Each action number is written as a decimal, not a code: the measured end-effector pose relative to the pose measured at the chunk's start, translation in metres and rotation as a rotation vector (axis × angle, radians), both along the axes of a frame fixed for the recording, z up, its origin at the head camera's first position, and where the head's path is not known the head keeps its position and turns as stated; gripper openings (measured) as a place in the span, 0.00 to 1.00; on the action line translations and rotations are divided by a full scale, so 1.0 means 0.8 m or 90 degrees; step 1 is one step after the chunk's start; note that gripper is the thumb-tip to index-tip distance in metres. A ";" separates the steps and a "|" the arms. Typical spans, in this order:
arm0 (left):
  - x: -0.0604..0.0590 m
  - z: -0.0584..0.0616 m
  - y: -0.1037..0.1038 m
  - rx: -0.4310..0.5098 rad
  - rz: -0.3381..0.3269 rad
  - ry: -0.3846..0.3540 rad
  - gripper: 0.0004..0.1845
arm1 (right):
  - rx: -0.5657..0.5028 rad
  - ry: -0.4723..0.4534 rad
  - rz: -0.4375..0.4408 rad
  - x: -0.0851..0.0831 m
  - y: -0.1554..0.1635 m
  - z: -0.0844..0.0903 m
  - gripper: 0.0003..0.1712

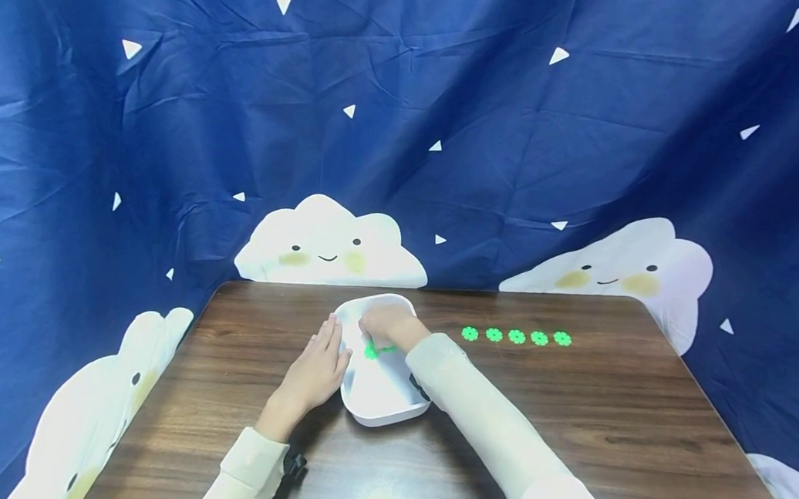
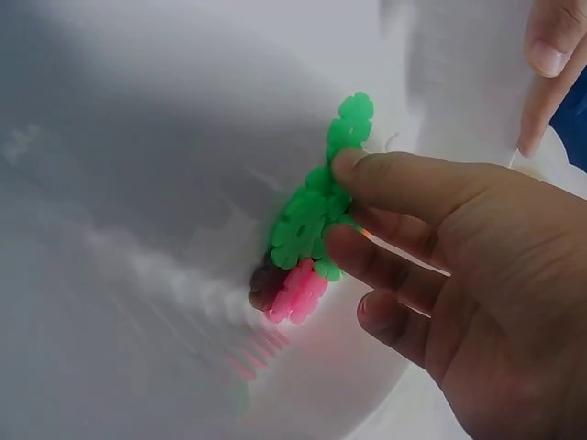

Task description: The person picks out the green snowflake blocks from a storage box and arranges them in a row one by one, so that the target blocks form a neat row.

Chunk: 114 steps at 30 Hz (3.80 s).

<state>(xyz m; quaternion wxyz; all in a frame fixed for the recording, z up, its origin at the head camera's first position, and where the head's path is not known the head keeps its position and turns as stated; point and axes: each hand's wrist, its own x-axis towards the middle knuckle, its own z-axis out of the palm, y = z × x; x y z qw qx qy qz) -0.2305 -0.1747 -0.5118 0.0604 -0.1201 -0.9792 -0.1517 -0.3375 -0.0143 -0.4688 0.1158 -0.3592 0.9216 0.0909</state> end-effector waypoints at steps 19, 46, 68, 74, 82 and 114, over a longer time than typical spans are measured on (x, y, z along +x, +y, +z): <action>0.001 -0.003 0.009 -0.017 -0.010 0.009 0.35 | -0.119 -0.038 -0.030 0.002 0.038 0.020 0.16; 0.009 0.010 0.007 -0.058 0.001 0.015 0.35 | -0.267 0.140 -0.083 0.060 0.224 0.043 0.12; 0.007 0.009 0.004 -0.040 0.004 -0.005 0.35 | -0.272 0.093 -0.134 0.088 0.261 -0.035 0.10; 0.006 0.009 0.004 -0.046 0.004 -0.019 0.36 | -0.264 0.110 -0.143 0.090 0.265 -0.054 0.09; 0.006 0.008 0.005 -0.038 0.008 -0.006 0.36 | -0.284 0.127 -0.135 0.092 0.263 -0.060 0.08; 0.004 0.005 0.004 -0.029 0.008 -0.014 0.36 | -0.316 0.107 -0.061 0.057 0.153 0.020 0.08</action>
